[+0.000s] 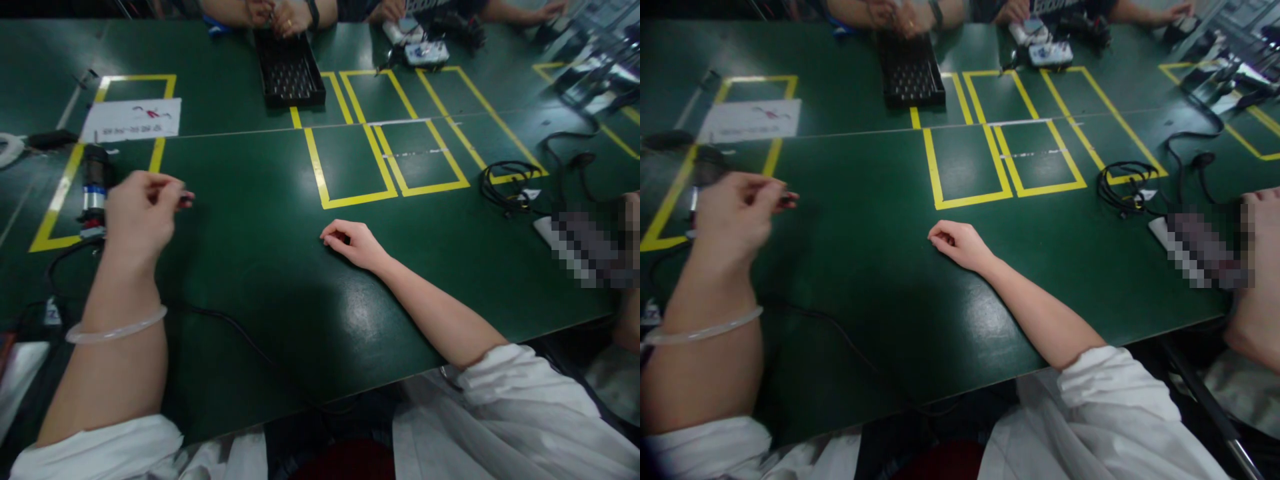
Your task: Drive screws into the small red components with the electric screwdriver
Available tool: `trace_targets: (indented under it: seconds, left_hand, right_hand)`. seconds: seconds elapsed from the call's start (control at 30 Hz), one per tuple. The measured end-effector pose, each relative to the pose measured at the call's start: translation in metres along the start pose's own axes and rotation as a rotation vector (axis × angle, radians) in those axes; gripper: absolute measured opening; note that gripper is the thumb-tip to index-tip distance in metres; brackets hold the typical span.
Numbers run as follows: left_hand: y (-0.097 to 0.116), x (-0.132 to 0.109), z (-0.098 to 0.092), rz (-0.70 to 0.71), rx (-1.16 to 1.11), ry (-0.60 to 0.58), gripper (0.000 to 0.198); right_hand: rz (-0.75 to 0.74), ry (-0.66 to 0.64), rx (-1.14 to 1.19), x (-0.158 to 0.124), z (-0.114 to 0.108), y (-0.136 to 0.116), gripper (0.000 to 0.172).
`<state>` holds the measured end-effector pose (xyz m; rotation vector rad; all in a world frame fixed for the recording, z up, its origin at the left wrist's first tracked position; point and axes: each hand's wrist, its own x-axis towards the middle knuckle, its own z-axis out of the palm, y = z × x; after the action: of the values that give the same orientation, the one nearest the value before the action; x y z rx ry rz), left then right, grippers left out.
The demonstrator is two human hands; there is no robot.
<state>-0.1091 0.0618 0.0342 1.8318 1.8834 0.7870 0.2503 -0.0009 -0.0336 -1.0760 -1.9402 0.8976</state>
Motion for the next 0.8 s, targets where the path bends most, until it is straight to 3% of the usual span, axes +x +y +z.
trace_targets:
  seconds: [0.13,0.2,0.27,0.4,0.57,0.8]
  left_hand:
    - [0.056,-0.032,0.059,0.112,-0.351,-0.332,0.038]
    - [0.071,-0.048,0.082,0.133,-0.416,-0.525,0.041]
    - [0.077,-0.06,0.096,0.117,-0.463,-0.63,0.046]
    - [0.077,-0.07,0.106,0.079,-0.568,-0.656,0.054]
    - [0.078,-0.071,0.109,0.128,-0.525,-0.661,0.049]
    - [0.079,-0.071,0.11,0.112,-0.512,-0.602,0.041]
  right_hand:
    - [0.001,-0.002,-0.005,-0.001,0.0,0.001,0.015]
    - [-0.012,-0.012,0.007,-0.001,0.0,0.001,0.013]
    - [-0.036,-0.032,0.032,-0.002,0.001,0.001,0.015]
    - [-0.089,-0.115,0.076,-0.001,0.003,0.001,0.029]
    - [-0.098,-0.155,0.049,0.0,0.002,-0.001,0.013]
    - [-0.07,-0.072,0.054,-0.001,0.002,0.0,0.015]
